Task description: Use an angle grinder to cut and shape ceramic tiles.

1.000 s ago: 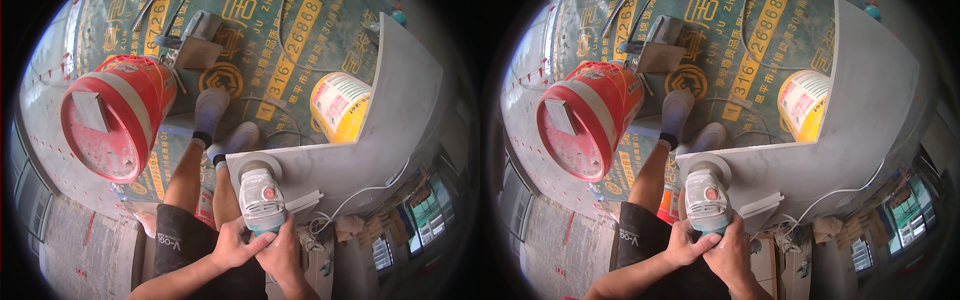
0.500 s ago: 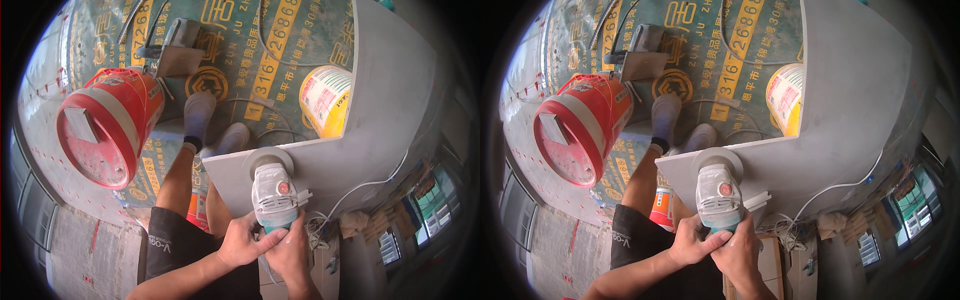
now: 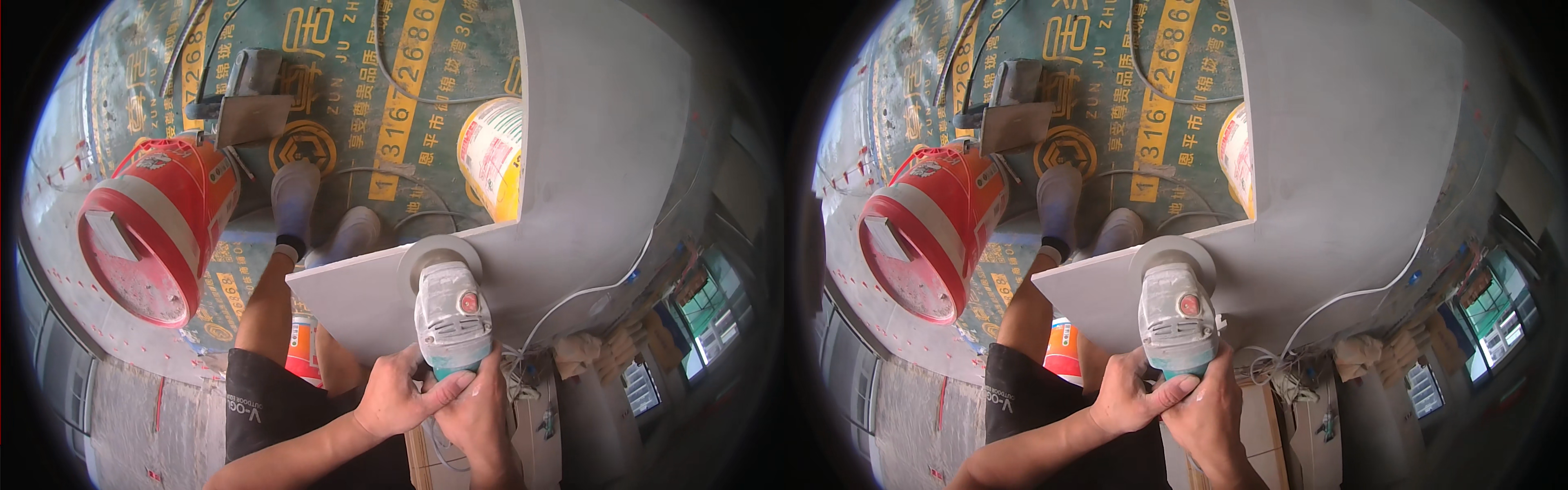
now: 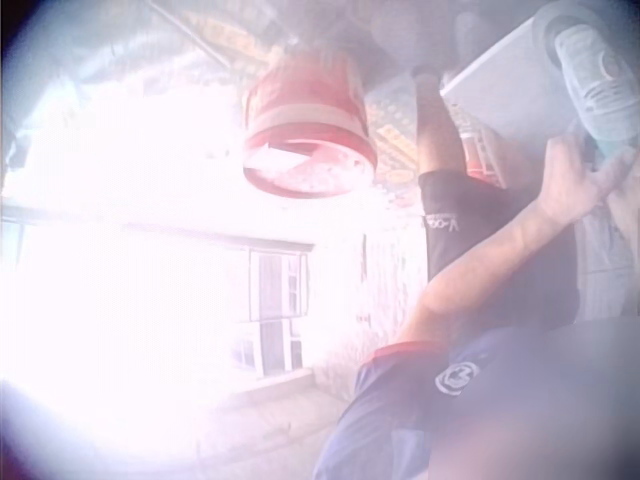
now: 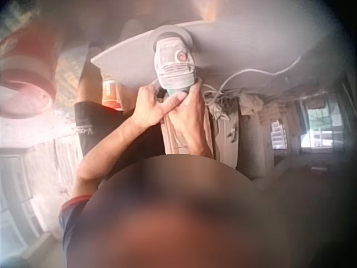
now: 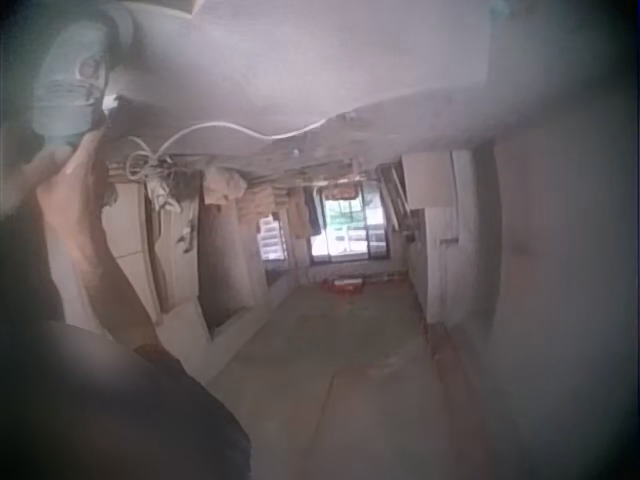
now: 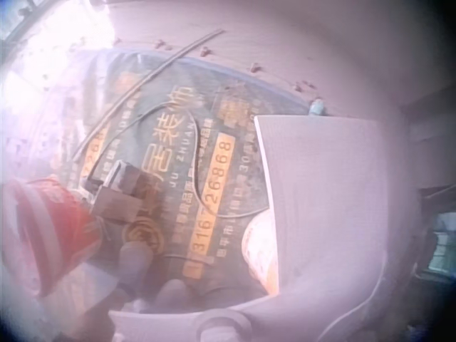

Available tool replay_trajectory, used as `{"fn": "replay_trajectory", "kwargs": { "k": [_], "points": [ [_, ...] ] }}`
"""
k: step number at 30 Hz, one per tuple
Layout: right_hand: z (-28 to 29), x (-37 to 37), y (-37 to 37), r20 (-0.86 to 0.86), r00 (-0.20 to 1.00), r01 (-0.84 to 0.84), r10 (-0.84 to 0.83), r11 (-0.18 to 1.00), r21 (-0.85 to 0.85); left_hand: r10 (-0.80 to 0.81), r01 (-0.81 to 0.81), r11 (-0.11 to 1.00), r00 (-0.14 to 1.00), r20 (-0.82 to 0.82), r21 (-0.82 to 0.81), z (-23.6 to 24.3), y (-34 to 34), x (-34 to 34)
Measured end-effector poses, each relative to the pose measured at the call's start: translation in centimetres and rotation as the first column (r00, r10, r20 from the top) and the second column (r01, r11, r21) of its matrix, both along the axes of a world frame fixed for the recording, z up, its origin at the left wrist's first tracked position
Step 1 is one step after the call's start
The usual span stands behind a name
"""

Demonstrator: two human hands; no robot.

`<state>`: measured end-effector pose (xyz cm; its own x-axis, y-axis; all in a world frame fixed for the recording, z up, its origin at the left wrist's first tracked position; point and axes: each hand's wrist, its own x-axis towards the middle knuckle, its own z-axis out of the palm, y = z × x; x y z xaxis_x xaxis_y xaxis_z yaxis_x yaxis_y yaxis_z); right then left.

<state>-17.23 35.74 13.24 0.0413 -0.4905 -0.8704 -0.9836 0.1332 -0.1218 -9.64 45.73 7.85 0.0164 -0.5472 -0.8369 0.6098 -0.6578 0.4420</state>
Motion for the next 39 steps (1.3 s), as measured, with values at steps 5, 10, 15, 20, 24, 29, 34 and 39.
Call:
{"fn": "replay_trajectory", "kwargs": {
  "k": [5, 10, 15, 20, 24, 29, 34, 39],
  "points": [
    [-0.1, -0.4, -1.4, 0.002, 1.000, -0.013, 0.013, 1.000, -0.021, -0.046, 0.046, 0.999, 0.999, 0.001, -0.007, -0.4, -1.1, -0.8],
    [0.1, -0.4, -2.7, -0.044, 0.999, -0.019, 0.018, 0.999, -0.032, -0.047, 0.047, 0.999, 0.999, -0.007, -0.026, -0.5, -2.8, -0.8],
    [0.3, -1.0, -3.5, -0.047, 0.999, 0.012, -0.014, 0.999, -0.037, -0.149, 0.148, 0.989, 0.981, -0.122, -0.021, -0.3, -4.2, -0.2],
    [0.3, -1.3, -3.9, -0.004, 1.000, -0.003, 0.003, 0.997, -0.071, -0.111, 0.109, 0.993, 0.993, -0.041, -0.050, -0.4, -4.9, -0.4],
    [0.4, -1.6, -4.5, -0.080, 0.992, 0.091, -0.093, 0.996, -0.023, -0.080, 0.079, 0.995, 0.997, -0.023, -0.057, -0.3, -5.7, -0.7],
    [0.5, -1.5, -4.9, -0.109, 0.990, 0.086, -0.087, 0.996, -0.018, -0.075, 0.072, 0.996, 0.996, -0.046, -0.051, -0.3, -5.9, -1.0],
    [0.6, -1.2, -5.2, -0.119, 0.987, 0.107, -0.107, 0.994, -0.005, -0.105, 0.103, 0.994, 0.992, -0.062, -0.042, -0.4, -6.0, -0.8],
    [0.5, -1.4, -5.3, -0.090, 0.994, 0.067, -0.070, 0.997, -0.033, -0.061, 0.057, 0.996, 0.997, -0.051, -0.071, -0.4, -6.2, -1.1]
  ]
}}
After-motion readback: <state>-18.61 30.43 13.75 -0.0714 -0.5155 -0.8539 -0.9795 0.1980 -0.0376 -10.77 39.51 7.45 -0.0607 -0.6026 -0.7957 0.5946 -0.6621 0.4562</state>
